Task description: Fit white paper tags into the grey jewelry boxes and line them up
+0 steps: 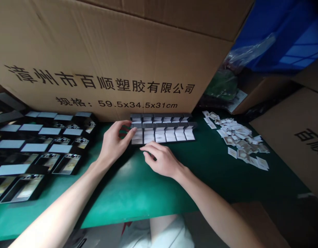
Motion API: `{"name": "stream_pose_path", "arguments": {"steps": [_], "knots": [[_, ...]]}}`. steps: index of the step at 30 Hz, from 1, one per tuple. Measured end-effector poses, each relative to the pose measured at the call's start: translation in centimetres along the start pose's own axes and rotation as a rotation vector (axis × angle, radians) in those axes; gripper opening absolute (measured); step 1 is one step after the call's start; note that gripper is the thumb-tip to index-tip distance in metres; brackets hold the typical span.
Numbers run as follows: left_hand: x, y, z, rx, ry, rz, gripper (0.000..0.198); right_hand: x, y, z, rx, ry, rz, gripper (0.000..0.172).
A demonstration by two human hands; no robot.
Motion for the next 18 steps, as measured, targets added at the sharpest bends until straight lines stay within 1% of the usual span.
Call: {"name": "stream_pose_path", "arguments": {"steps": [3,6,8,11,13,16,18], "knots": [[0.4,0.0,-0.3,0.019,0.013,0.013,0.042,0.1,0.1,-0.2,0.07,0.021,-0.026,0.026],[0.4,-0.1,-0.9,0.1,-0.024,0.008,0.033,0.2,0.2,0.1,0.057,0.04,-0.032,0.024],[0.0,-0.2,-1.3,0.131,-0.055,-0.035,0.036,0.3,0.3,0.2,0.055,0.045,-0.043,0.022],[-0.6,-0.2,-1.2,0.107,-0.053,-0.097,0.042,0.2,0.4,0.4,0.081,0.066,-0.068,0.022],[-0.7,-0.2,-1.0,0.083,-0.046,-0.105,0.044,-0.2,0.4,0.5,0.096,0.101,-0.102,0.022],[-0.8,-0.1,-0.7,0.057,-0.048,-0.104,0.05,-1.5,0.7,1.2,0.122,0.185,-0.205,0.024],[-0.8,-0.1,-0.6,0.043,-0.045,-0.104,0.053,-2.9,1.0,2.0,0.138,0.235,-0.304,0.028]]}}
Point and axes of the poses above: each hand's wrist, its own y-axis away from the middle knuckle, its own z-axis out of the palm, x = y × z, the point moved 6 cm from there along -y, towards the middle knuckle, and after that the axes turned 2 degrees about y, right-handed, at the moved point
